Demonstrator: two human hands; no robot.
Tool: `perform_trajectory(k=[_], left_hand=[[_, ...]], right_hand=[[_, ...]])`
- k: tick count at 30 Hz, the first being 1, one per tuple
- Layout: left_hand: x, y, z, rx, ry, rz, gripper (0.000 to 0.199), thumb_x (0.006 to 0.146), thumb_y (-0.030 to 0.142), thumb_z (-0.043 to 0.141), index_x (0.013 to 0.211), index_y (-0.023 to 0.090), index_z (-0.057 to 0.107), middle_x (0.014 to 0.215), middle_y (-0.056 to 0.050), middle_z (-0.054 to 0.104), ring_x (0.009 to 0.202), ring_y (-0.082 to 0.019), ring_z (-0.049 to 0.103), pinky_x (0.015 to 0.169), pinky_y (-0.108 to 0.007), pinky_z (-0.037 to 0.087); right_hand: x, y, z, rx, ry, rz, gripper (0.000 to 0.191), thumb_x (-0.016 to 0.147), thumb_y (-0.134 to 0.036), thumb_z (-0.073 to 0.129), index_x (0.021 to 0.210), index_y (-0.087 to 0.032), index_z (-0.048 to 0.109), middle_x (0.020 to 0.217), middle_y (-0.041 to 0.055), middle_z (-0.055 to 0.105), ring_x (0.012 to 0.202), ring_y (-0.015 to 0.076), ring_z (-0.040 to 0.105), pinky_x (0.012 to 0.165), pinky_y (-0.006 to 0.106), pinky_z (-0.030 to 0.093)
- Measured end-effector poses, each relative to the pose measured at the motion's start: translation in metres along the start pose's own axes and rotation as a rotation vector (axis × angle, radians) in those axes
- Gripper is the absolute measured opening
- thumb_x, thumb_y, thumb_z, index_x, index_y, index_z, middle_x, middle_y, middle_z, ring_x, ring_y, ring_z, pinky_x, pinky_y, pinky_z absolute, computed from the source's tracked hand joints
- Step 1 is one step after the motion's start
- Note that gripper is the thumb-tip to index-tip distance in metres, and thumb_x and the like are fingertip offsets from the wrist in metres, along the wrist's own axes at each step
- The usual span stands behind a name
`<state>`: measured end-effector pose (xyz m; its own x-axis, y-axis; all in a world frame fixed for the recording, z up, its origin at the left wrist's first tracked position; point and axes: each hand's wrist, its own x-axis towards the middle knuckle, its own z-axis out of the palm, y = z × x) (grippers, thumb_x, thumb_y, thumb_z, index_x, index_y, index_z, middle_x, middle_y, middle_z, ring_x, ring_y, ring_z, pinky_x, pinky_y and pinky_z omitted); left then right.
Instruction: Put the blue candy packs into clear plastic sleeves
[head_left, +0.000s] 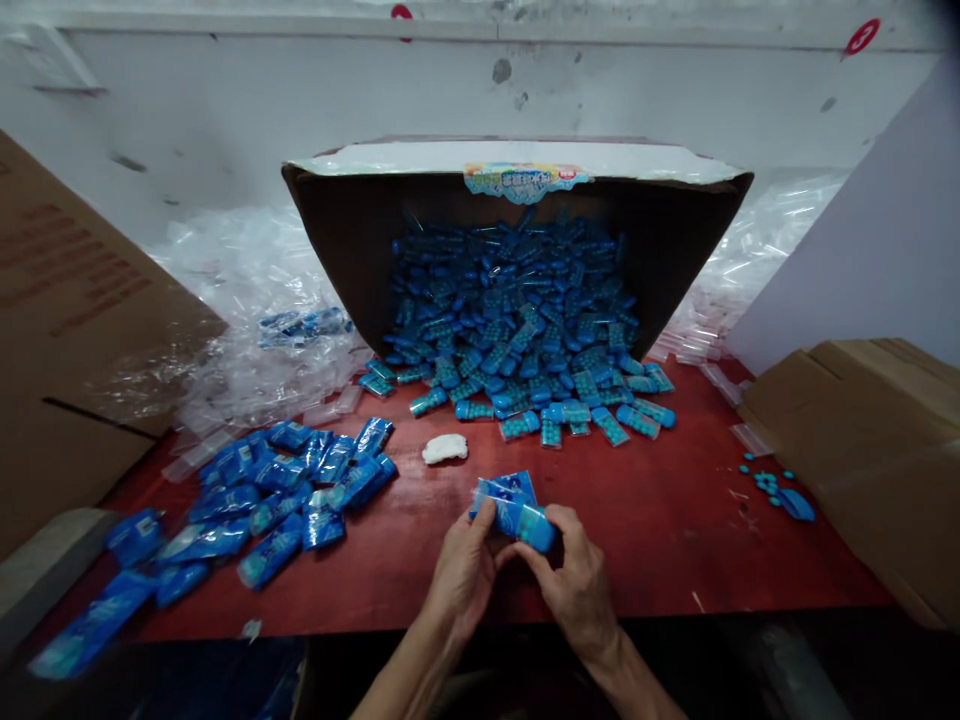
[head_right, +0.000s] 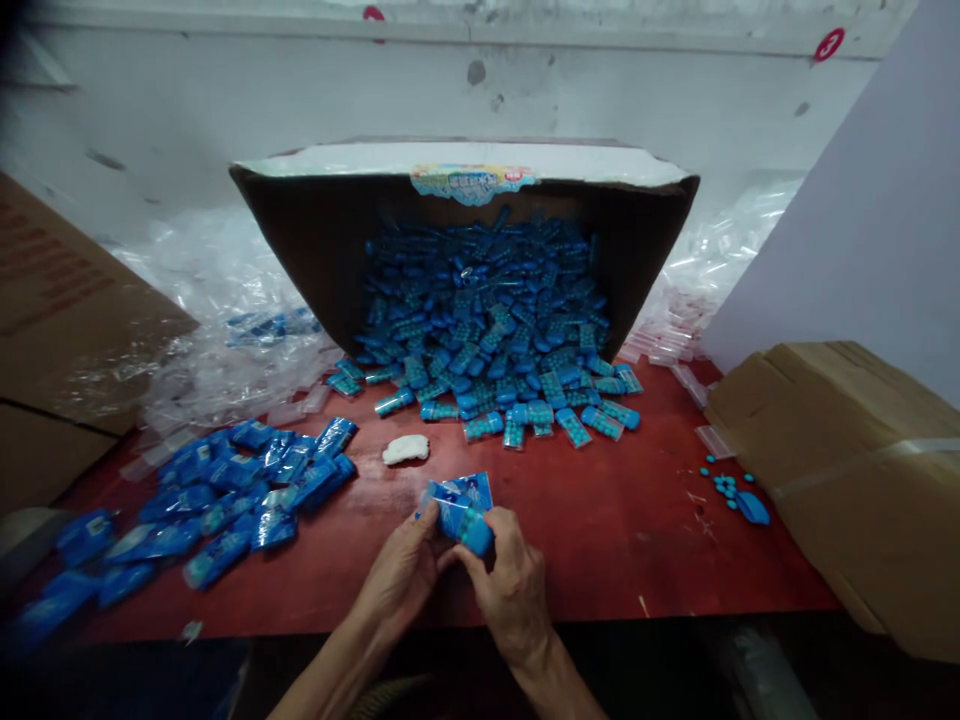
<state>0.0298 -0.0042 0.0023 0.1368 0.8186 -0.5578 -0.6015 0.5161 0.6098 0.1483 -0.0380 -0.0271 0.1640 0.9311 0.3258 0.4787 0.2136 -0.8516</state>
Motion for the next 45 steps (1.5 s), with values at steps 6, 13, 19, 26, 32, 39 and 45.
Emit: perform_trajectory(k=[6,13,19,26,32,39,45], left_hand=[[-0.002,0.013,-0.008,0.0,-0.083,-0.091,0.011,0.068,0.021,0.062,0.074,0.013,0.058,0.066,-0.002,0.063,0.058,-0.011,0.058,0.057,-0.023,0.047],[-0.007,0.037,-0.015,0.078,-0.461,-0.207,0.023,0.072,0.015,0.056,0.094,0.011,0.058,0.086,-0.01,0.065,0.083,-0.02,0.061,0.078,-0.032,0.043],[-0.005,0.04,-0.015,0.117,-0.549,-0.285,0.024,0.071,0.014,0.057,0.094,0.01,0.059,0.082,-0.011,0.066,0.082,-0.021,0.061,0.078,-0.032,0.042],[-0.006,0.032,-0.015,0.1,-0.516,-0.304,0.034,0.068,0.018,0.061,0.101,0.012,0.057,0.078,-0.011,0.066,0.077,-0.023,0.063,0.075,-0.033,0.043],[-0.01,0.023,-0.013,0.094,-0.45,-0.274,0.035,0.067,0.024,0.063,0.1,0.011,0.058,0.074,-0.01,0.065,0.069,-0.019,0.062,0.065,-0.027,0.044],[-0.015,0.014,-0.011,0.078,-0.314,-0.256,0.025,0.071,0.029,0.059,0.088,0.011,0.062,0.071,-0.008,0.065,0.063,-0.014,0.06,0.056,-0.021,0.044],[-0.02,0.01,-0.008,0.044,-0.284,-0.218,0.026,0.074,0.029,0.055,0.091,0.01,0.061,0.077,-0.01,0.065,0.062,-0.013,0.06,0.056,-0.022,0.045]], right_hand=[[0.01,-0.021,-0.015,0.178,-0.33,0.11,0.029,0.075,-0.03,0.055,0.103,-0.026,0.05,0.093,0.0042,0.057,0.081,0.0194,0.056,0.072,0.03,0.046],[0.026,-0.017,-0.023,0.623,-0.572,0.426,0.072,0.059,-0.013,0.067,0.122,-0.029,0.037,0.091,-0.0007,0.053,0.071,0.0119,0.053,0.065,0.024,0.045],[0.036,-0.022,-0.031,0.311,-0.616,0.308,0.1,0.047,-0.015,0.075,0.131,-0.033,0.023,0.127,0.0033,0.036,0.117,0.0265,0.033,0.095,0.042,0.029],[0.039,-0.013,-0.028,0.503,-0.755,0.34,0.106,0.048,-0.012,0.075,0.132,-0.035,0.015,0.132,0.0047,0.034,0.118,0.0245,0.035,0.091,0.039,0.035],[0.034,-0.009,-0.021,0.591,-0.695,0.357,0.105,0.047,-0.016,0.077,0.132,-0.035,0.017,0.125,0.0055,0.041,0.11,0.0233,0.044,0.085,0.035,0.041],[0.033,-0.011,-0.02,0.625,-0.651,0.387,0.096,0.053,-0.024,0.075,0.132,-0.03,0.02,0.116,0.0056,0.047,0.102,0.0209,0.048,0.082,0.033,0.041],[0.028,-0.004,-0.014,0.686,-0.6,0.422,0.087,0.057,-0.024,0.071,0.13,-0.031,0.025,0.109,0.0027,0.05,0.092,0.0177,0.052,0.078,0.03,0.043]])
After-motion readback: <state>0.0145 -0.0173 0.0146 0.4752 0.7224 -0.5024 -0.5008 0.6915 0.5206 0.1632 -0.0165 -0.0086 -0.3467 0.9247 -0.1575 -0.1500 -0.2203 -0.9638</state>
